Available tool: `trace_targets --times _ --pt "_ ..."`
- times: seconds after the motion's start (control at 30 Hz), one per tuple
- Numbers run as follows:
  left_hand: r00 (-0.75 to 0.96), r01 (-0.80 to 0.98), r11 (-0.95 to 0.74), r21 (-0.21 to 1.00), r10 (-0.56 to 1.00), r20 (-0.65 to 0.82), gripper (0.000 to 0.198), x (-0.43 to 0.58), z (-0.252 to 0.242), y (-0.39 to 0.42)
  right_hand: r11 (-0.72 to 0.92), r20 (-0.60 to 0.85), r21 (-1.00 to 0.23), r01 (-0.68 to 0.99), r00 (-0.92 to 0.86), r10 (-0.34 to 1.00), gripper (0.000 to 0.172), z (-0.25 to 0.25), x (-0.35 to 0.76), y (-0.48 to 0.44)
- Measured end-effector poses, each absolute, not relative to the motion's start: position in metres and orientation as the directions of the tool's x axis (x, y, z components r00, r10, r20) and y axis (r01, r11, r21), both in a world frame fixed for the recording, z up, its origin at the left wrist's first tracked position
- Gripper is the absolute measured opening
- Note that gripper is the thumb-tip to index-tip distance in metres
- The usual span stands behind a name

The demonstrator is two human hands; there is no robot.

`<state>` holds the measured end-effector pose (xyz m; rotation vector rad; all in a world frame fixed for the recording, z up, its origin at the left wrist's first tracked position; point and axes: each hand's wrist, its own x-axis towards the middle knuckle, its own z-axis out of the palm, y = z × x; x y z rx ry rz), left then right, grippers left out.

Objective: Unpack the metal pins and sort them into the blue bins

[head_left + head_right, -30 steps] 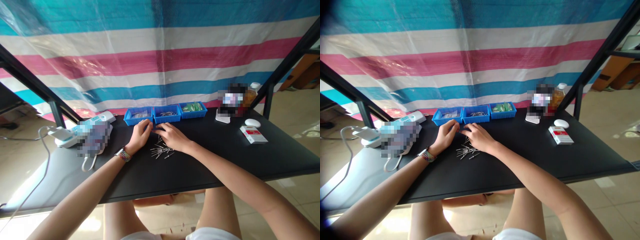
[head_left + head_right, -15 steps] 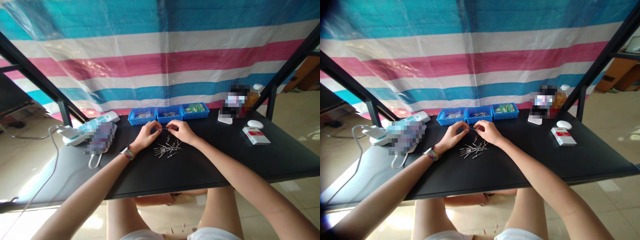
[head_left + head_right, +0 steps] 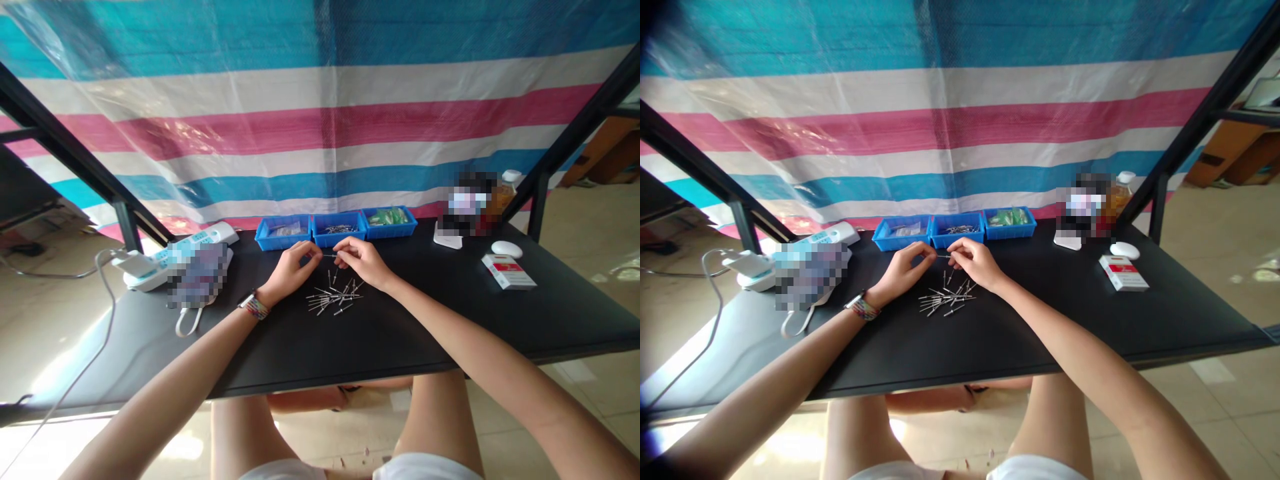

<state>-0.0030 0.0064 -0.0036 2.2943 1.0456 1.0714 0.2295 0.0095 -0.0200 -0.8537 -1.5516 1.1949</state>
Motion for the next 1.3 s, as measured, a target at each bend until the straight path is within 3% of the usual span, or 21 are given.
trace_targets --times 0.23,0.5,0.8,1.13,1.3 --pt "0.409 0.493 -0.62 0.61 0.784 0.467 0.033 -0.002 -0.004 0.006 0.287 0.286 -0.957 -0.03 -0.239 0.928 0.026 -0.016 0.229 0.004" --pt "0.433 0.431 -0.632 0.644 0.771 0.467 0.024 -0.003 -0.002 0.004 0.288 0.273 -0.957 0.031 -0.233 0.934 0.037 -0.017 0.231 0.005" --pt "0.433 0.479 -0.643 0.598 0.765 0.476 0.034 -0.001 -0.001 0.005 0.269 0.262 -0.963 0.005 -0.206 0.943 0.031 -0.019 0.228 0.004" --pt "0.424 0.476 -0.627 0.617 0.778 0.463 0.04 -0.001 -0.002 0.005 0.414 0.388 -0.9 0.135 -0.18 0.904 0.016 -0.015 0.229 0.003" --pt "0.379 0.445 -0.569 0.691 0.819 0.43 0.039 -0.002 0.0 0.001 0.507 0.533 -0.827 0.243 0.053 0.845 0.022 -0.005 0.234 0.025"
